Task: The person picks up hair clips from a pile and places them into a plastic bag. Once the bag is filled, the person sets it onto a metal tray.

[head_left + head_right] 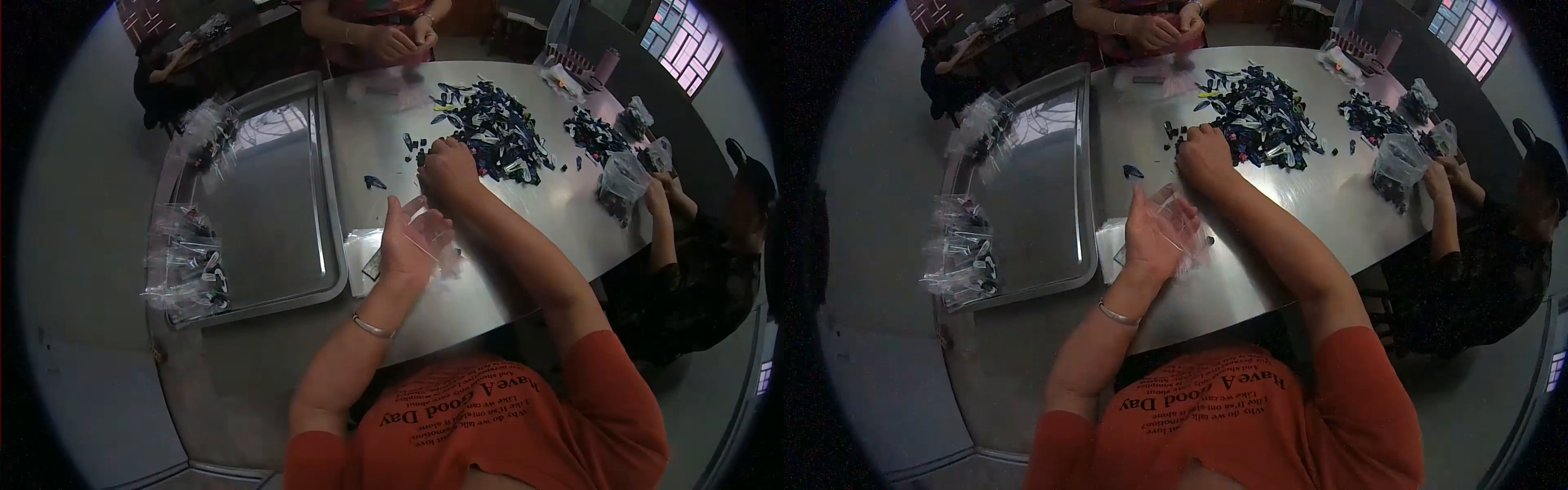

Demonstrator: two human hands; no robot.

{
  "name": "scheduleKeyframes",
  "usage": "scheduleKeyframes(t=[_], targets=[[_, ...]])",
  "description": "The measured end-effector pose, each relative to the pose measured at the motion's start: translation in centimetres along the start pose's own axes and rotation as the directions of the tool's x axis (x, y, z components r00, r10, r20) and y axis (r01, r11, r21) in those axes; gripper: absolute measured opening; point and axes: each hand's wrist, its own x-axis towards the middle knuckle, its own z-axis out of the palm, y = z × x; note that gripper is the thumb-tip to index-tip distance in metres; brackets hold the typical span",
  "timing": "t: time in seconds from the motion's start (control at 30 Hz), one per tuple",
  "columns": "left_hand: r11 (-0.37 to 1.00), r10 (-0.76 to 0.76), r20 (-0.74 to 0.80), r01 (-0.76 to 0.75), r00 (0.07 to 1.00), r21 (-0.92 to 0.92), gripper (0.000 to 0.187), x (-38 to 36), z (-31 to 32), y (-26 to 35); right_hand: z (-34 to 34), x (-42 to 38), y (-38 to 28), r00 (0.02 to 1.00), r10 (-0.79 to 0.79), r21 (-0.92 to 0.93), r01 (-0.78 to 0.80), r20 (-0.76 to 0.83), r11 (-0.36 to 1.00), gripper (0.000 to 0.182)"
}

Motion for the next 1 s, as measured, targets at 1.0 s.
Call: scheduleKeyframes(t=[1.0], targets=[[0.940, 0.007, -0.088, -0.036, 0.996, -0.340, 0.066, 0.3, -0.1, 1.3, -7.5, -1.4, -2.2, 0.981, 0.191, 0.867, -0.067, -0.032, 0.494, 0.009]])
